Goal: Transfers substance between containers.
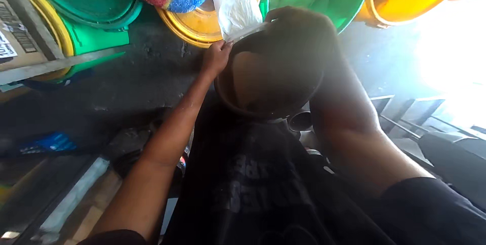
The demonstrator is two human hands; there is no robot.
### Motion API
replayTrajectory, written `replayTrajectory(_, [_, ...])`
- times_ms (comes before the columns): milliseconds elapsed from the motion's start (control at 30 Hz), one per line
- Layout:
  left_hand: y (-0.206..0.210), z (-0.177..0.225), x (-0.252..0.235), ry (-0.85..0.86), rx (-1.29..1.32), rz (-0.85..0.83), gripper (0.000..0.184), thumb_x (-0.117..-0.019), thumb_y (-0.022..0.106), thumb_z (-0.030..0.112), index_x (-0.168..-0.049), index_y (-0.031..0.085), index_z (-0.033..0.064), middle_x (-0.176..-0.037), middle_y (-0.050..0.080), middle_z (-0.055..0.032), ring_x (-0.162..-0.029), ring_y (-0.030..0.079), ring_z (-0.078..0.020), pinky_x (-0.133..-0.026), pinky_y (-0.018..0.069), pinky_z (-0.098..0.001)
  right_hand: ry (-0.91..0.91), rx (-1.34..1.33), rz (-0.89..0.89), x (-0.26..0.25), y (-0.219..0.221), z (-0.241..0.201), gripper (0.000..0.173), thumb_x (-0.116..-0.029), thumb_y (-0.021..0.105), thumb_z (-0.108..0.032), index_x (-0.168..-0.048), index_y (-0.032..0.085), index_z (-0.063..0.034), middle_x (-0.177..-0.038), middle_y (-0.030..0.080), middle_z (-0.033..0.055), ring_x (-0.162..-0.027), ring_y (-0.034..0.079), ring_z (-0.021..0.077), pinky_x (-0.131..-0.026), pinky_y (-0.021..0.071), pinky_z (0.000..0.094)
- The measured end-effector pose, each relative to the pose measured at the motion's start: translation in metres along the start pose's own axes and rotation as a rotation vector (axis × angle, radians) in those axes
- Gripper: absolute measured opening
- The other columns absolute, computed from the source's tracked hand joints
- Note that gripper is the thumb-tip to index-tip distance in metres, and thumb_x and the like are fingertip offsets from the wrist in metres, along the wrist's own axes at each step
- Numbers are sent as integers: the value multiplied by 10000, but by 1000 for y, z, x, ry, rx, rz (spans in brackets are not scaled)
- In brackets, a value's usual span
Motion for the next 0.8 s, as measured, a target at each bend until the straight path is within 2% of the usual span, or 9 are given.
replayTrajectory(100, [-4,-15,0,-16,15,40,464,-1083,465,426,-1001,683,24,-853,643,-123,-811,628,-258,-788,503,-520,-5,-5,-56,-18,6,2,246,-1029,605,-132,-1240,592,-5,-1127,642,110,-935,599,111,-882,522,318])
replayTrajectory(133, [-5,-18,2,-28,25,43,460,-1085,466,418,-1001,687,23,-852,642,-122,-812,623,-256,-790,498,-517,-21,1,-72,-25,8,5,205,-1029,602,-134,-1197,603,-17,-1059,636,83,-885,590,89,-838,525,292])
replayTrajectory(167, [-6,-21,3,-35,30,47,455,-1087,465,408,-1013,696,23,-866,654,-124,-827,633,-252,-802,501,-514,-47,20,-71,-32,10,8,138,-1022,607,-150,-1118,616,-51,-942,623,29,-793,585,44,-749,526,243])
replayTrajectory(233, [-8,-22,4,-34,35,55,443,-1091,455,386,-1016,694,20,-871,653,-121,-831,633,-244,-802,501,-508,-76,29,-100,-40,13,11,86,-1018,604,-134,-1078,617,-73,-863,601,-3,-730,569,21,-687,511,215])
replayTrajectory(300, [-8,-24,4,-51,30,55,442,-1092,446,383,-1018,694,26,-880,656,-119,-840,635,-241,-806,501,-509,-82,52,-146,-46,16,16,125,-1016,605,-124,-1130,611,-71,-897,604,10,-747,568,35,-699,512,231])
replayTrajectory(433, [-3,-33,-5,-52,31,61,462,-1090,434,394,-1005,696,23,-900,666,-122,-869,646,-240,-828,505,-508,-75,77,-162,-51,16,20,157,-1022,604,-171,-1155,616,-90,-889,607,-9,-734,573,18,-684,520,217])
replayTrajectory(533, [-1,-38,-7,-37,18,68,473,-1086,439,403,-977,701,24,-884,671,-119,-866,652,-234,-830,512,-500,-71,155,-145,-56,16,18,203,-1025,603,-218,-1175,624,-83,-912,614,18,-762,568,60,-721,514,281])
replayTrajectory(667, [1,-39,-8,-27,-17,70,478,-1087,436,399,-893,661,24,-810,614,-104,-795,615,-230,-776,495,-493,-107,230,-187,-71,16,27,219,-1043,583,-249,-1177,633,-83,-982,628,35,-844,588,82,-803,521,310])
replayTrajectory(800, [6,-42,-12,-63,-15,48,465,-1093,421,387,-990,694,26,-878,652,-117,-851,637,-241,-816,502,-507,-81,227,-204,-77,15,31,197,-1037,590,-210,-1182,636,-85,-1004,631,40,-867,588,85,-818,517,315])
Point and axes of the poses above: each hand's wrist, its own x-axis away from the middle knuckle, its own y-axis out of the palm, z = x × y, the point moved 10 cm from there along -x, towards the middle knuckle
